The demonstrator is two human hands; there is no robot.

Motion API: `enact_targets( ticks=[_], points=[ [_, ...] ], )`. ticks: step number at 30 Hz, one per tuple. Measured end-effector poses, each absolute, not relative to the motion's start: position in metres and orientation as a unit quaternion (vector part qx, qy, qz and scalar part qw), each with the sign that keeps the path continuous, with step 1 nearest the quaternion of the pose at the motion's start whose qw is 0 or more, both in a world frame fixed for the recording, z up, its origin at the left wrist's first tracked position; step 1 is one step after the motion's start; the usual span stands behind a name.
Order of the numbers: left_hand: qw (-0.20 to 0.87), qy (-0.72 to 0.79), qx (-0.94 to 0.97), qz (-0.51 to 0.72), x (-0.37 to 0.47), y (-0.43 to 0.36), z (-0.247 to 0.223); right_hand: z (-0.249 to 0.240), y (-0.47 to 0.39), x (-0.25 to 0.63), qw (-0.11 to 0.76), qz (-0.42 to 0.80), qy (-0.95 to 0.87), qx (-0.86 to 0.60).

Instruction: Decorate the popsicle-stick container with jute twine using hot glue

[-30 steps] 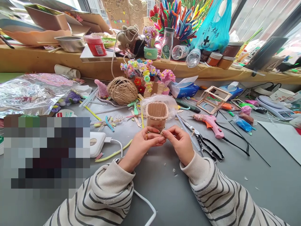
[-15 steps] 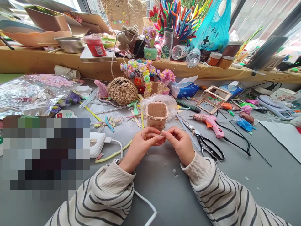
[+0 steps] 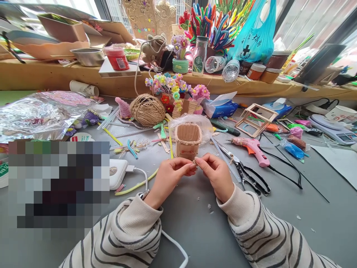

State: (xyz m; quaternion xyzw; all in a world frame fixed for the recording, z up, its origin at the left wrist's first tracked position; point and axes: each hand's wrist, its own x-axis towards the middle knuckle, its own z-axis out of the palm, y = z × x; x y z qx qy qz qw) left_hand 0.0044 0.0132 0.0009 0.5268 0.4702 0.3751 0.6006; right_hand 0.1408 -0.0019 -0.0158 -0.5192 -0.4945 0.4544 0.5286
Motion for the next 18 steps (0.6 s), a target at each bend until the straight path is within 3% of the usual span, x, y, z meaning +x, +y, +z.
enact_targets(
  ticks=[18],
  points=[
    [0.643, 0.442, 0.474, 0.408, 0.0005, 0.0162, -0.0025, -0.0169, 0.0009, 0.1478, 0.517, 0.425, -0.536, -0.514]
  ],
)
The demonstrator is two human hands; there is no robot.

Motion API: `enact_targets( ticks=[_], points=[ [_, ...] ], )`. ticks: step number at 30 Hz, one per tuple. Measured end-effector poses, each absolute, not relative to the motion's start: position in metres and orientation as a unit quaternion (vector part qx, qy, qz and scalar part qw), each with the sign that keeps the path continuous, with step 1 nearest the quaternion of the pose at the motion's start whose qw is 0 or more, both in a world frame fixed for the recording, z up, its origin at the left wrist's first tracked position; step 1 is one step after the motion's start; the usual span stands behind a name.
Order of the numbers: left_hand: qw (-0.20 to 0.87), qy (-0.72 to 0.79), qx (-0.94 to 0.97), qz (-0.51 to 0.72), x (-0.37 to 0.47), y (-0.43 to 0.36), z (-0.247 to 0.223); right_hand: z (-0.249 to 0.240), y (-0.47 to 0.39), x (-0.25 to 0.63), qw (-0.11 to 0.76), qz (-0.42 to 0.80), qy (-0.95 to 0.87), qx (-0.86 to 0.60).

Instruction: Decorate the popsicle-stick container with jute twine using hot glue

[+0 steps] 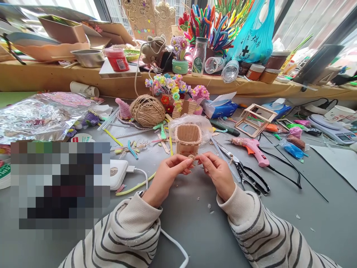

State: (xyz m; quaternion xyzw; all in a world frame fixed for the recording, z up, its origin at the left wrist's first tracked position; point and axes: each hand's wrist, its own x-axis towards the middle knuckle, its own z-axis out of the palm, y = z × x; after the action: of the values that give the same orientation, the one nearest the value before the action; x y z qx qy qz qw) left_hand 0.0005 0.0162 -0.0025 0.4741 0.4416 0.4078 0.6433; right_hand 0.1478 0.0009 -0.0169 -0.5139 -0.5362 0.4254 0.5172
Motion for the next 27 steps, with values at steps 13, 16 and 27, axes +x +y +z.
enact_targets(
  ticks=[13, 16, 27],
  points=[
    [0.609, 0.458, 0.479, 0.436, 0.000, 0.016, -0.003, -0.014, -0.002, 0.148, 0.472, 0.346, -0.641, -0.496],
    [0.607, 0.456, 0.484, 0.435, -0.001, 0.015, -0.004, -0.012, -0.001, 0.151, 0.469, 0.343, -0.649, -0.491],
    [0.588, 0.471, 0.513, 0.411, -0.001, 0.014, 0.000, -0.014, 0.001, 0.155, 0.469, 0.285, -0.675, -0.494]
  ],
)
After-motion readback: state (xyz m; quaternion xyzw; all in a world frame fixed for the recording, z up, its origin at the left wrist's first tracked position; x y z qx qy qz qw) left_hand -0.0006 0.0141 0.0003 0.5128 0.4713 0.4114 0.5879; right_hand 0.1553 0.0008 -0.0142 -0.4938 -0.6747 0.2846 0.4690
